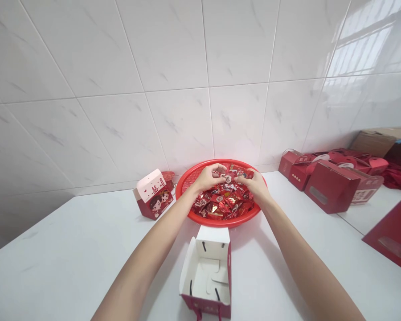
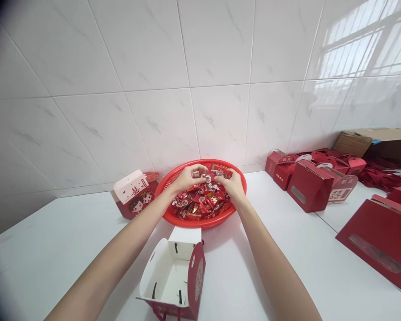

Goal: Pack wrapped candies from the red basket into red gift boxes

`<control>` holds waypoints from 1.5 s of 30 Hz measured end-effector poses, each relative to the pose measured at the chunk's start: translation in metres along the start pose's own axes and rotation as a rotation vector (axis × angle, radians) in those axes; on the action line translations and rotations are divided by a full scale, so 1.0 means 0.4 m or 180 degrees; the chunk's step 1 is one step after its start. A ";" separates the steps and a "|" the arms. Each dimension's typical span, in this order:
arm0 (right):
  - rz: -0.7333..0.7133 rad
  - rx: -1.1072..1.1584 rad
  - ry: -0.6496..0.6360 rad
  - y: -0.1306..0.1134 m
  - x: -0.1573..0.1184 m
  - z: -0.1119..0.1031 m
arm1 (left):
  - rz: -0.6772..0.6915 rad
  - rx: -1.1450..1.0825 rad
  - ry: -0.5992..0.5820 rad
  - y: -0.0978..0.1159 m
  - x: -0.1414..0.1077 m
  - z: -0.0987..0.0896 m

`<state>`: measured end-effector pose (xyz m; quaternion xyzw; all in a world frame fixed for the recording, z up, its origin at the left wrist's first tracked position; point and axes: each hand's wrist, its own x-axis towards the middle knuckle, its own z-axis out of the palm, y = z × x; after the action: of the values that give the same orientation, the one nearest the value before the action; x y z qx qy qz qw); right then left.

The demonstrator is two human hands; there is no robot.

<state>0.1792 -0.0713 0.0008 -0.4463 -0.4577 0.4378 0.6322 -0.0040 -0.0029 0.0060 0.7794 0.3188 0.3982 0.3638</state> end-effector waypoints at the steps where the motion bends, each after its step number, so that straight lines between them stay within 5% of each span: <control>1: 0.0000 -0.0041 -0.0043 -0.004 -0.003 0.000 | -0.0007 0.0002 0.0003 -0.001 0.000 0.001; 10: 0.0007 0.0185 0.0034 -0.001 -0.001 0.001 | -0.0140 0.0146 0.0051 -0.001 0.000 0.013; 16: -0.0047 0.0359 0.0505 0.006 0.010 -0.002 | -0.0453 0.0811 -0.1067 0.011 -0.016 0.025; 19: -0.0070 0.0414 0.0490 0.009 0.013 -0.004 | -0.0466 0.1224 -0.1260 0.009 -0.020 0.048; 24: -0.0084 0.0385 0.0433 0.009 0.013 -0.003 | 0.0000 0.1717 -0.1236 0.010 -0.018 0.090; 27: -0.0128 0.0401 0.0430 0.007 0.014 -0.001 | -0.0116 0.2096 -0.1154 0.012 -0.015 0.098; 33: -0.0098 0.0436 0.0465 0.011 0.017 -0.002 | -0.0001 0.3162 -0.0349 0.011 -0.001 0.084; 35: -0.0108 0.0440 0.0505 0.013 0.019 -0.003 | 0.0141 0.3099 -0.0349 0.011 0.000 0.079; 41: -0.0160 0.0490 0.0549 0.019 0.023 -0.005 | 0.0483 0.2323 -0.1667 0.043 -0.021 0.108; 45: -0.0157 0.0490 0.0522 0.021 0.027 -0.005 | 0.0165 0.2310 -0.2243 0.074 -0.031 0.131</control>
<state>0.1820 -0.0596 -0.0056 -0.4193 -0.3804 0.4180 0.7105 0.0411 -0.0447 0.0037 0.9503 0.2751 -0.0165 0.1450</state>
